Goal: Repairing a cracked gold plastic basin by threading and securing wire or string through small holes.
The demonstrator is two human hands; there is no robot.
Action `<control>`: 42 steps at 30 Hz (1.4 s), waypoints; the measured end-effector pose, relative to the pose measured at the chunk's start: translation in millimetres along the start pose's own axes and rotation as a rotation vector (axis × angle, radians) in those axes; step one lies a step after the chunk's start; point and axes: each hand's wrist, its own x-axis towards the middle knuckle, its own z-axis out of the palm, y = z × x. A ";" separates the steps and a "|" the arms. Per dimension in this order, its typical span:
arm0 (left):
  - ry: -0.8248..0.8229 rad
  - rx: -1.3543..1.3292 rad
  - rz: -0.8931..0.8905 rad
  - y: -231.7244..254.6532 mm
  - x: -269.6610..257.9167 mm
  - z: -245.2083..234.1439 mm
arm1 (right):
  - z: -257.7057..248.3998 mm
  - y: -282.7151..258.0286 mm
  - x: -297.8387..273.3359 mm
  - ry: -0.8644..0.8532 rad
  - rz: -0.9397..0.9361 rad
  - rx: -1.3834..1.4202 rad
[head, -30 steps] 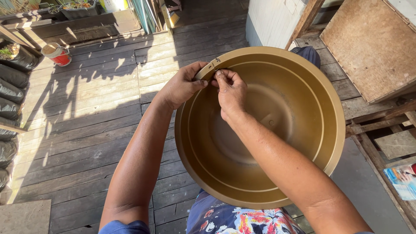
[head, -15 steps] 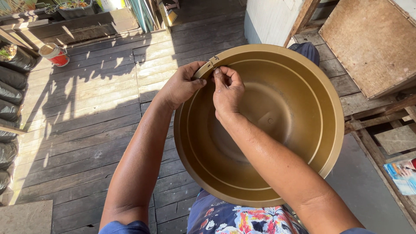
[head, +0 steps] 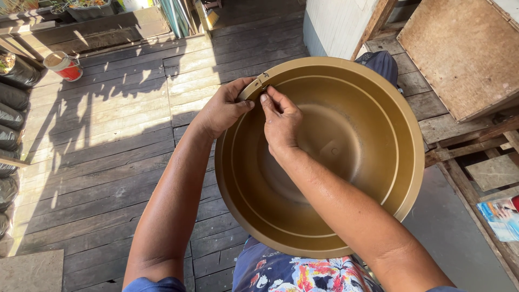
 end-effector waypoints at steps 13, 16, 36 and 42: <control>-0.001 -0.160 -0.101 7.2 10.4 -13.1 | 1.2 -9.5 -3.7 -0.075 -0.210 -0.240; 0.055 -0.204 -0.197 18.4 12.6 -15.0 | 2.4 -11.1 4.4 -0.035 -0.072 -0.040; -0.097 -0.198 -0.003 7.2 19.6 -19.1 | 2.7 21.7 18.4 -0.050 0.229 0.366; -0.140 -0.173 -0.022 3.4 15.6 -18.5 | 1.3 26.1 16.2 -0.060 0.128 0.302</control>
